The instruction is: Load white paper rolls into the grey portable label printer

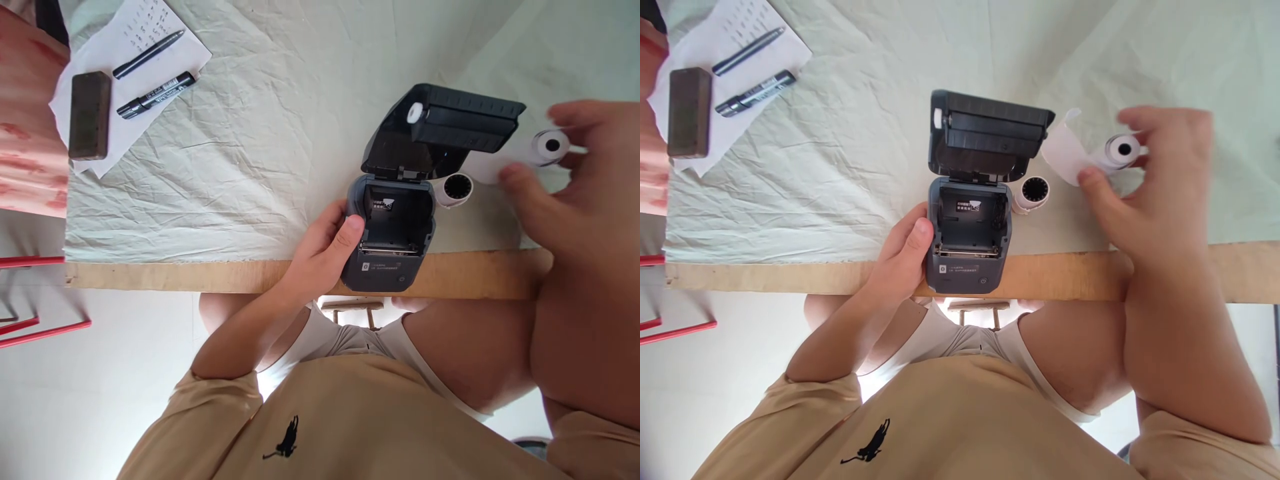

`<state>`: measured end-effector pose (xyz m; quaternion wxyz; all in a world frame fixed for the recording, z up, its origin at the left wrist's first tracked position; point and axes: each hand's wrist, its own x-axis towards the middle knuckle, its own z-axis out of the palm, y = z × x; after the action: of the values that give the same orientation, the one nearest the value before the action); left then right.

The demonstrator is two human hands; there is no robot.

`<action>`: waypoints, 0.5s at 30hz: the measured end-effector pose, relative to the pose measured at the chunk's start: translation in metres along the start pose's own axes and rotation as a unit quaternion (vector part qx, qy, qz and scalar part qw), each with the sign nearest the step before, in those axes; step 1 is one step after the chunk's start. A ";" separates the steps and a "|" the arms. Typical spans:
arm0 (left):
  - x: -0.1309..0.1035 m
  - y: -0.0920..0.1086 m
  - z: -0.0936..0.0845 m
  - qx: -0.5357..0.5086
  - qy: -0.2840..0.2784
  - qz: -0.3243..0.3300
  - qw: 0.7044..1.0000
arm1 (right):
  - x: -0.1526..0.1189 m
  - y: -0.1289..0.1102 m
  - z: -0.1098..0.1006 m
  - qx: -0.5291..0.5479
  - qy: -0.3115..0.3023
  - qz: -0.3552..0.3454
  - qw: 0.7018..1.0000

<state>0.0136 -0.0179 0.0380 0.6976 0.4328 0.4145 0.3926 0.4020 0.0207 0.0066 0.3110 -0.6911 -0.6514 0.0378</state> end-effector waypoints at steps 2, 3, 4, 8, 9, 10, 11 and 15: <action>0.000 -0.001 0.000 -0.004 -0.001 0.009 1.000 | 0.007 0.003 0.005 -0.001 -0.080 0.006 0.997; 0.000 -0.001 0.000 -0.002 -0.002 0.012 1.000 | 0.008 0.002 0.005 0.000 -0.094 0.015 0.995; 0.000 -0.001 0.000 0.001 -0.003 0.013 1.000 | 0.007 -0.001 0.005 0.005 -0.097 0.022 0.995; 0.000 -0.001 -0.001 0.026 0.003 0.002 1.000 | -0.004 -0.010 0.001 0.024 -0.095 0.027 0.995; 0.000 -0.001 -0.001 0.032 0.006 0.000 0.999 | -0.006 -0.010 0.001 0.020 -0.099 0.021 0.995; 0.000 -0.001 -0.001 0.038 0.009 -0.001 0.999 | -0.006 -0.010 0.002 0.014 -0.105 0.013 0.994; -0.001 -0.001 -0.001 0.041 0.011 0.000 0.999 | -0.007 -0.010 0.004 0.009 -0.110 0.005 0.994; -0.001 -0.002 -0.001 0.034 0.015 0.000 0.999 | -0.008 -0.013 0.012 0.000 -0.070 0.002 0.998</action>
<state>0.0128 -0.0190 0.0363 0.6760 0.4507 0.4382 0.3846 0.3843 0.0172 0.0006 0.2648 -0.6877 -0.6704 0.0866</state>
